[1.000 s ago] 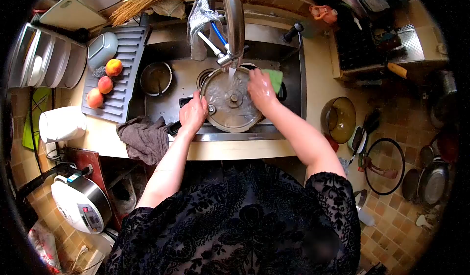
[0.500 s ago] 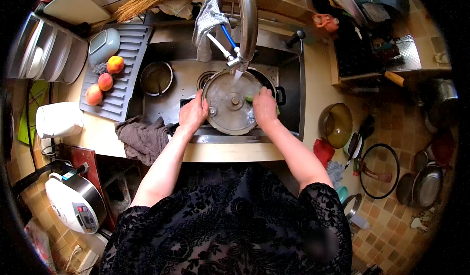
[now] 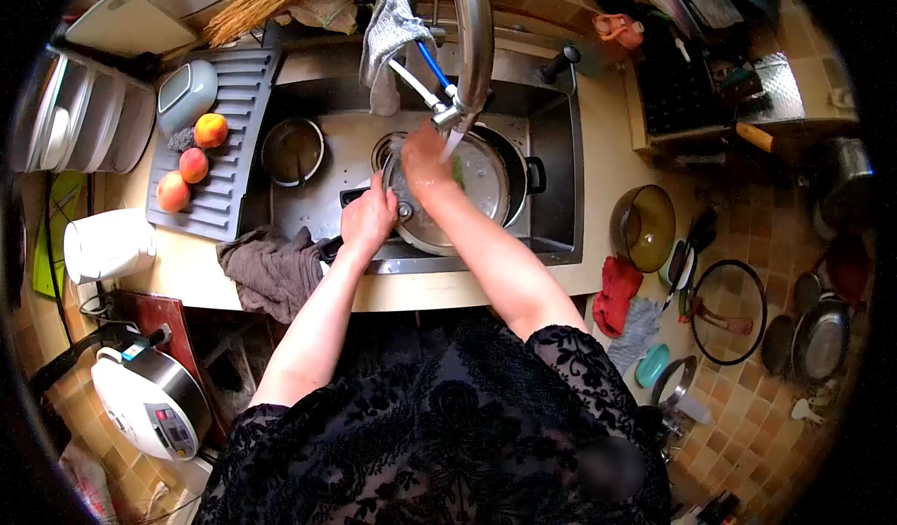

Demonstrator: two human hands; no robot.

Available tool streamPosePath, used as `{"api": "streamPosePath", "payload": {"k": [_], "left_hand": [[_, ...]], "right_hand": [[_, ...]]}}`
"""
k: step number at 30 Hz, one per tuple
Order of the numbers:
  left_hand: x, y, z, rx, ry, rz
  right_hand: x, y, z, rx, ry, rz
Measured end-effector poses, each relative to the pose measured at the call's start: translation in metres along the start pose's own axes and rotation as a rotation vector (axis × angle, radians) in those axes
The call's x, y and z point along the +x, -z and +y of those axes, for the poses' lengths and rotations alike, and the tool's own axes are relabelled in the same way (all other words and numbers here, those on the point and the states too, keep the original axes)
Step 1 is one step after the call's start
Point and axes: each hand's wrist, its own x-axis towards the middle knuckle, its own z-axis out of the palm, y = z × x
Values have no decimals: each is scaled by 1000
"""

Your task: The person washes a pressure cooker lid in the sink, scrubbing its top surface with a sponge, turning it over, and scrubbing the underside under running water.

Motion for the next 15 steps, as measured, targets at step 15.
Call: {"api": "streamPosePath", "payload": {"k": [15], "left_hand": [[2,19,26,7,-470,446]], "right_hand": [[-82,127,157,883,-581,258]]}}
